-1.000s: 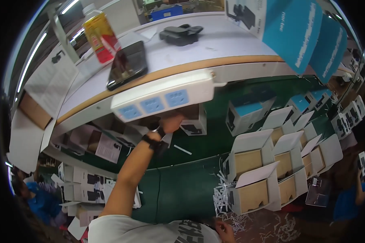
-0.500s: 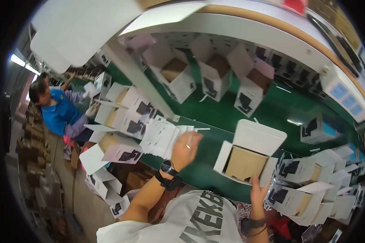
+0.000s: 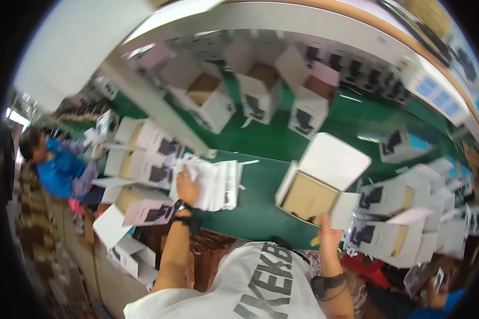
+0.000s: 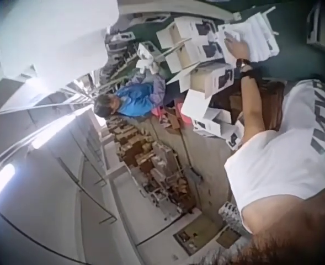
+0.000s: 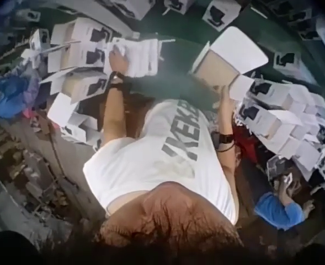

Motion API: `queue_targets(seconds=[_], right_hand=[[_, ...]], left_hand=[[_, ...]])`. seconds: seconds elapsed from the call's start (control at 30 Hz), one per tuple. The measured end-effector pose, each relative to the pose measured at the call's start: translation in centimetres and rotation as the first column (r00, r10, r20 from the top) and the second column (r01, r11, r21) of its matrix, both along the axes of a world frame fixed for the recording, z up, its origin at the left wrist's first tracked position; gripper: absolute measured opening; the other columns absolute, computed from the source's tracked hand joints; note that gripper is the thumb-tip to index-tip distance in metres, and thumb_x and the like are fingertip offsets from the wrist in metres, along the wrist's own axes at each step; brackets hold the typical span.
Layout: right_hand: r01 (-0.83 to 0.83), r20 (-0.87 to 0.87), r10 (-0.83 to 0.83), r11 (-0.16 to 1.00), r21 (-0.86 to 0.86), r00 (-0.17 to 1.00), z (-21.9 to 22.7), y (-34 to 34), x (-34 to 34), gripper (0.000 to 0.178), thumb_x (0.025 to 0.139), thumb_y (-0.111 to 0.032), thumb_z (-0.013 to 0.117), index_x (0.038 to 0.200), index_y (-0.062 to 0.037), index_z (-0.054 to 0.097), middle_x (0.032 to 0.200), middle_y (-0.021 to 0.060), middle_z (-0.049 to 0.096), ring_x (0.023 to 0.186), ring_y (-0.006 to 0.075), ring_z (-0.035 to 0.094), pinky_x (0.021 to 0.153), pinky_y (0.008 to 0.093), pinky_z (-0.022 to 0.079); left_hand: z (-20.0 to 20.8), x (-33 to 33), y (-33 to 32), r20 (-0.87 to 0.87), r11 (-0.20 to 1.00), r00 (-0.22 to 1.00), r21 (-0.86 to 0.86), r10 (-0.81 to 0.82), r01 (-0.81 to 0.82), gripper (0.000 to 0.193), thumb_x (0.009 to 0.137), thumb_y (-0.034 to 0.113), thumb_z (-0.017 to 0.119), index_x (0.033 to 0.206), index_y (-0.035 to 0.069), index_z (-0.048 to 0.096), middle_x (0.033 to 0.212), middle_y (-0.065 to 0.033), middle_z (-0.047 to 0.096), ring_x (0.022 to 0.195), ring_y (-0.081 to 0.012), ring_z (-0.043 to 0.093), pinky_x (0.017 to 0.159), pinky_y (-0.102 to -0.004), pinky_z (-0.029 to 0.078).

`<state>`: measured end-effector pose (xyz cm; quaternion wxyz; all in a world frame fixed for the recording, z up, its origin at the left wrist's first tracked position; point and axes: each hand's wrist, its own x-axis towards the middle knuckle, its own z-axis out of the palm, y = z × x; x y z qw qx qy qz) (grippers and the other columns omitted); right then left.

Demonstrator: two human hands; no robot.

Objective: Folding cardboard boxes and placing items inside them on a production line.

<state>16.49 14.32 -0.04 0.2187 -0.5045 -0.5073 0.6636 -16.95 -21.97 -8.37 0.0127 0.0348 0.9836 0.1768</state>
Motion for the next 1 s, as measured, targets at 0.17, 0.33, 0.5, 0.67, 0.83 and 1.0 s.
queue_targets(seconds=[0.17,0.33,0.5,0.67,0.83,1.0], right_hand=[[-0.178,-0.020,0.182,0.973,0.150,0.983,-2.9,-0.6,4.3,0.030,0.101,-0.017,0.070,0.128,-0.0059,0.061,0.099,0.0029,0.067,0.076,0.0089,0.057,0.063,0.0273,0.047],[-0.109,-0.210,0.037,0.934,-0.341,0.977,-5.3,-2.4,8.2,0.027,0.105,-0.017,0.063,0.128,-0.0034,0.060,0.100,0.0060,0.066,0.075,0.0117,0.058,0.066,0.0271,0.049],[-0.125,-0.275,0.039,0.945,-0.301,0.961,-6.1,-2.4,8.2,0.026,0.108,-0.019,0.058,0.128,-0.0025,0.061,0.097,0.0054,0.067,0.073,0.0105,0.056,0.065,0.0244,0.046],[-0.049,-0.228,0.010,0.985,-0.165,0.974,-1.5,1.0,5.5,0.027,0.106,-0.019,0.062,0.127,-0.0021,0.061,0.096,0.0056,0.066,0.071,0.0101,0.053,0.063,0.0245,0.044],[-0.085,0.043,0.077,0.709,0.701,0.996,0.2,0.9,-1.3,0.035,0.100,-0.021,0.069,0.129,-0.0028,0.061,0.092,0.0067,0.066,0.077,0.0185,0.062,0.071,0.0318,0.051],[-0.222,0.139,0.173,0.744,0.631,0.975,1.7,1.9,-0.4,0.031,0.097,-0.019,0.071,0.124,-0.0042,0.065,0.090,0.0076,0.066,0.080,0.0211,0.065,0.076,0.0358,0.053]], left_hand=[[10.8,3.8,7.2,-0.256,0.494,0.951,0.812,-0.175,0.310,0.089,0.087,0.000,0.057,0.166,0.009,0.017,0.131,-0.0224,0.057,0.124,-0.0382,0.059,0.111,-0.0502,0.046],[21.7,10.6,18.0,-0.488,-0.238,0.784,0.873,-0.384,0.426,0.095,0.087,-0.002,0.057,0.166,0.014,0.006,0.130,-0.0215,0.058,0.110,-0.0339,0.067,0.099,-0.0453,0.052],[17.5,8.6,22.0,-0.559,0.077,0.338,0.437,-0.757,0.896,0.090,0.085,0.013,0.075,0.162,0.011,0.029,0.146,-0.0252,0.048,0.126,-0.0409,0.057,0.110,-0.0524,0.046],[16.6,11.0,21.5,-0.386,0.249,0.364,0.316,-0.848,0.915,0.088,0.080,0.019,0.082,0.157,0.007,0.040,0.158,-0.0329,0.035,0.143,-0.0515,0.041,0.117,-0.0532,0.038],[14.2,15.2,23.1,-0.270,0.288,0.503,0.564,-0.821,0.774,0.094,0.079,0.035,0.086,0.157,0.007,0.043,0.165,-0.0336,0.026,0.153,-0.0512,0.026,0.123,-0.0553,0.028],[12.7,17.6,24.6,-0.288,0.294,0.292,0.038,-0.912,0.955,0.091,0.081,0.047,0.083,0.156,0.009,0.047,0.166,-0.0210,0.035,0.152,-0.0494,0.031,0.122,-0.0576,0.029]])
